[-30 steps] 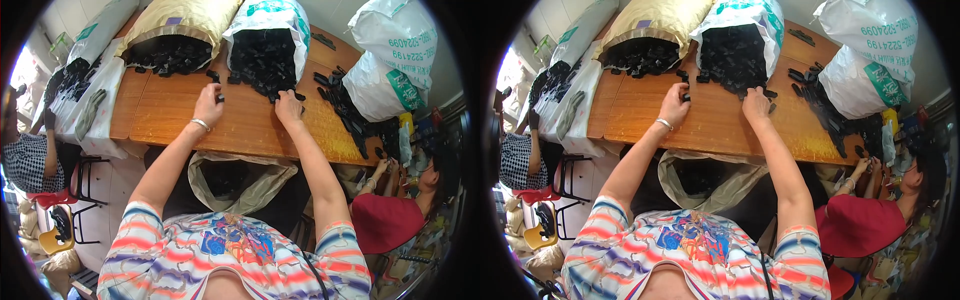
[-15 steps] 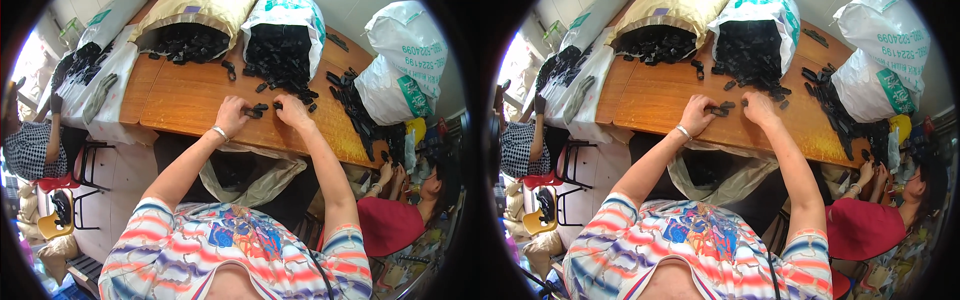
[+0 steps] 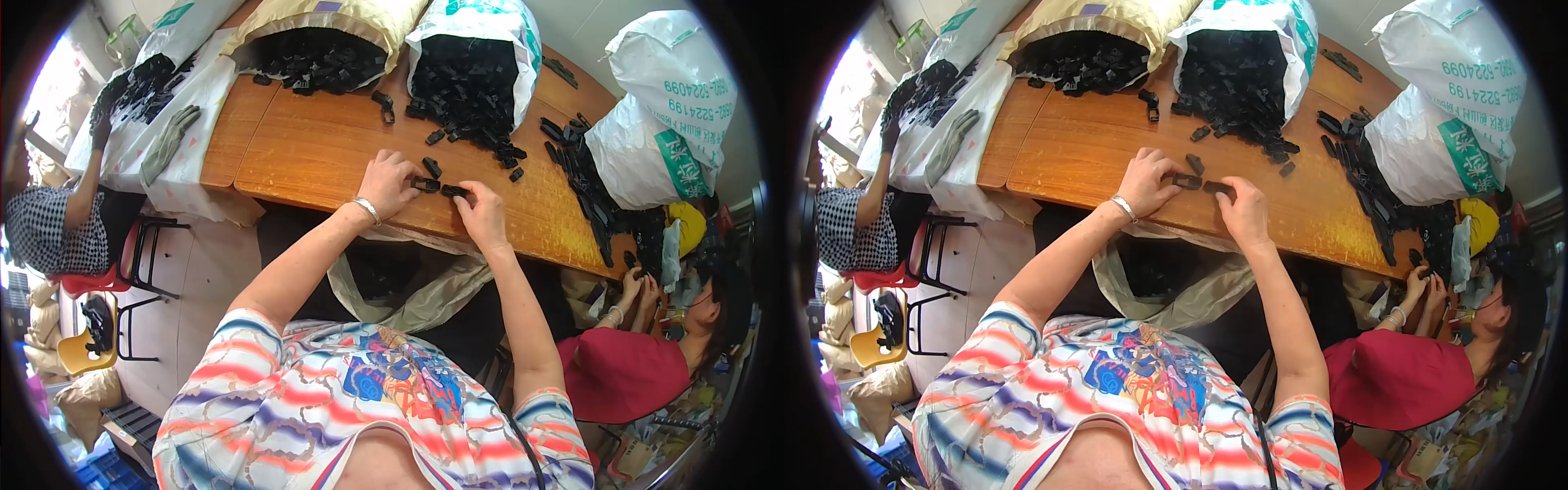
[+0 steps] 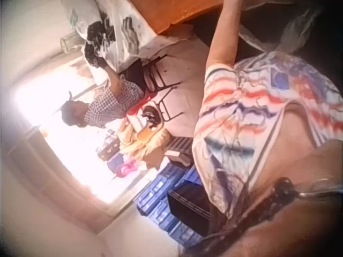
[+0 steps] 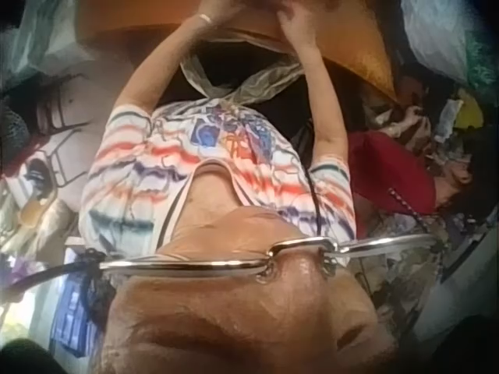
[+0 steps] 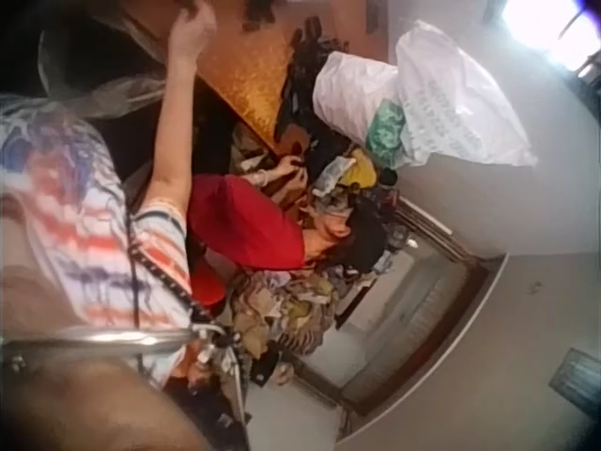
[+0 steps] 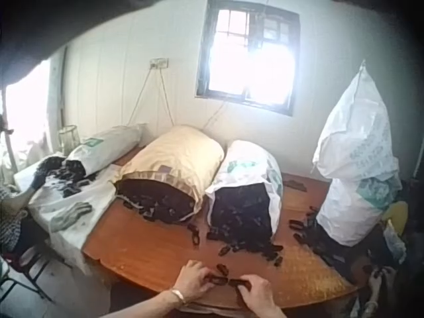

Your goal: Sorting small black plastic components from bags on a table.

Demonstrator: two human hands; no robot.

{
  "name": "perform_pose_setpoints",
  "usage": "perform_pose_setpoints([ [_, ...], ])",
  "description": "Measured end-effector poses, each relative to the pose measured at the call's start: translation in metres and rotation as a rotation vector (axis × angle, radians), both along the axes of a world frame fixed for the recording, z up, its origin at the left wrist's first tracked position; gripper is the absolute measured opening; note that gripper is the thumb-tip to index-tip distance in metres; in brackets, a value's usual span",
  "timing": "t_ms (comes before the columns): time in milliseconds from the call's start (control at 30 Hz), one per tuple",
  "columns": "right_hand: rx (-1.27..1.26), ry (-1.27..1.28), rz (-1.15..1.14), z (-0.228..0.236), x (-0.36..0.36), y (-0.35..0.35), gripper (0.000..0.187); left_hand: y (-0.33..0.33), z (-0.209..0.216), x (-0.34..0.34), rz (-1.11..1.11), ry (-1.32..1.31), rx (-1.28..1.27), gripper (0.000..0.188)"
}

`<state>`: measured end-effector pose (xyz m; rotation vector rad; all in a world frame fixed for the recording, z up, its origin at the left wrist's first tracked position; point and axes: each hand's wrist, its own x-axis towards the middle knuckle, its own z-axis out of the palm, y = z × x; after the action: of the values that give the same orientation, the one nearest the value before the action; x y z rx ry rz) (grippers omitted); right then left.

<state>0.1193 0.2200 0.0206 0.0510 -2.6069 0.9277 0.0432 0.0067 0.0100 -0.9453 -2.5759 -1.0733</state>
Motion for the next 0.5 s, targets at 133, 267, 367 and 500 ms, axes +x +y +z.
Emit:
perform_pose_setpoints([
  [133,0.049,-0.077,-0.028,0.012,-0.002,-0.002,0.022,-0.002,0.003,0.002,-0.003,-0.020,-0.004,0.024],
  [267,-0.075,0.024,0.055,0.021,-0.008,-0.021,0.021,-0.003,0.003,0.003,0.006,-0.023,-0.029,0.024],
  [367,-0.029,0.034,0.116,0.016,-0.015,-0.028,0.022,-0.002,0.001,0.002,0.000,-0.021,-0.012,0.023],
  [500,0.007,-0.028,0.125,0.014,-0.017,-0.027,0.022,-0.002,0.000,0.002,-0.005,-0.019,-0.022,0.023],
])
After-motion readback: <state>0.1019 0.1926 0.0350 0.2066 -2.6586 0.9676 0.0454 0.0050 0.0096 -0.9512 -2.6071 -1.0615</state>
